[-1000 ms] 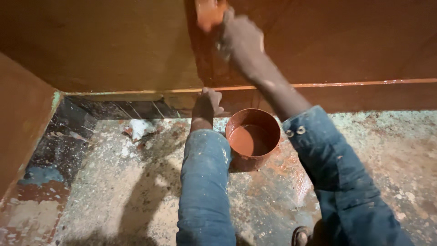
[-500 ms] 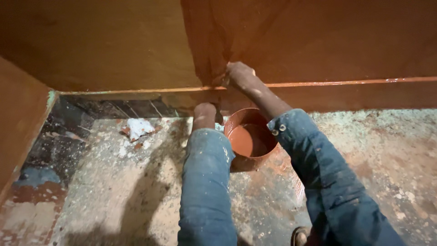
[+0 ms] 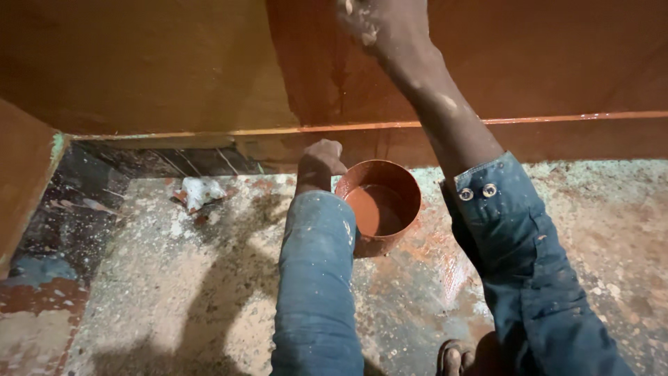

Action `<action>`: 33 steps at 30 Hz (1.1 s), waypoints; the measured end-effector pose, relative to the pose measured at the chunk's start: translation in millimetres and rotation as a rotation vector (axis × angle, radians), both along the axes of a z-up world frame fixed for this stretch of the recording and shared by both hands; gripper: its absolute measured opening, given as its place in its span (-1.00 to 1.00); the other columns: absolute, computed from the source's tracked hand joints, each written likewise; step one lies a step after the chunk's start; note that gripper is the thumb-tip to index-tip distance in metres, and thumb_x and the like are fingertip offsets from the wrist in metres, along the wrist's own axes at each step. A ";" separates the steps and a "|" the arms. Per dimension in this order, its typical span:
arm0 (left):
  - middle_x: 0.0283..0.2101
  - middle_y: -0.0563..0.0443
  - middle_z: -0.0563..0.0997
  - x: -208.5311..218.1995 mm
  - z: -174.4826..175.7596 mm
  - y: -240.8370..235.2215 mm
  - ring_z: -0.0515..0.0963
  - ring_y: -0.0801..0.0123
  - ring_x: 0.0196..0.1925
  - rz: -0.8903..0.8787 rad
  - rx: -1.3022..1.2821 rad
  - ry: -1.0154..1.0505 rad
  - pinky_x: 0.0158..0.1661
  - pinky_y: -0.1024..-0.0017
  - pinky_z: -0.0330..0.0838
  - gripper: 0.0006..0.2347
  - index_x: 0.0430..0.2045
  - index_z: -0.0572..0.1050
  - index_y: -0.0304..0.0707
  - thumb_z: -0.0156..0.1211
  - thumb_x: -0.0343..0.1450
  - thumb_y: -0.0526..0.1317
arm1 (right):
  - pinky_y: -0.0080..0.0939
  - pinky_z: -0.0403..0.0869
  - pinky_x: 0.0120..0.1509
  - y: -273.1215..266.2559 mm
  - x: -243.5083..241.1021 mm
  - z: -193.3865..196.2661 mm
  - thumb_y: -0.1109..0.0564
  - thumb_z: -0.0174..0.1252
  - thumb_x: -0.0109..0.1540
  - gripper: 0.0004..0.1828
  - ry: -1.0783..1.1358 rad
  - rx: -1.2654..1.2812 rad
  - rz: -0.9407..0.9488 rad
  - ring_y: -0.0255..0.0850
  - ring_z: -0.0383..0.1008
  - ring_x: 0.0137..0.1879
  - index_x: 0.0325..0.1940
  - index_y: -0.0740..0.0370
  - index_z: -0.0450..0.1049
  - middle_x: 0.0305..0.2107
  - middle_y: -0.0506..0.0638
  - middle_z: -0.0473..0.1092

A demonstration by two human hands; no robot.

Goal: The person paints a wall with reddish-brown paint using a brush. They repeatedly dip the brush into a bucket, apply paint in vertical strokes, and occasionally smooth the surface with their hand.

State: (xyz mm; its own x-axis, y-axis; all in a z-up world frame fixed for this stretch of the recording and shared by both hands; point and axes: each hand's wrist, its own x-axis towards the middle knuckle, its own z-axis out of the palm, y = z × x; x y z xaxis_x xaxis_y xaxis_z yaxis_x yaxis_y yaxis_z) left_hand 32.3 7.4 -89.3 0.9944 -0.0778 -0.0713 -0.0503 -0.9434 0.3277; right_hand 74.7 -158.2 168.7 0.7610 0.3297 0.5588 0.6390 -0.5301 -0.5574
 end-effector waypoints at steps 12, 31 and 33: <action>0.08 -0.34 0.59 0.0 -19.2 31.3 0.58 -0.17 0.12 0.274 0.036 -0.067 0.07 0.03 0.48 -0.68 -0.06 0.58 -0.29 0.24 0.40 -0.07 | 0.13 0.53 -0.06 38.4 6.1 -88.1 -0.03 0.34 0.11 -0.43 0.228 -0.379 -0.288 0.24 0.52 -0.08 0.01 0.33 0.29 -0.23 0.34 0.44; 0.15 -0.12 0.55 -19.1 35.3 -0.6 0.51 -0.03 0.22 0.199 0.029 0.248 0.15 0.09 0.44 -0.72 -0.04 0.55 -0.06 0.24 0.36 -0.31 | 0.06 0.57 -0.05 -2.5 38.8 -231.1 0.11 0.22 0.16 -0.71 0.499 -0.545 0.069 0.10 0.59 -0.10 -0.03 0.16 0.56 -0.21 0.17 0.53; 0.14 -0.12 0.55 -17.7 28.2 4.2 0.52 -0.03 0.21 0.210 0.035 0.227 0.15 0.09 0.44 -0.73 -0.06 0.55 -0.08 0.25 0.36 -0.29 | 0.07 0.56 -0.06 -10.9 36.7 -199.9 0.10 0.21 0.17 -0.71 0.475 -0.486 0.061 0.12 0.58 -0.12 -0.04 0.18 0.54 -0.22 0.18 0.53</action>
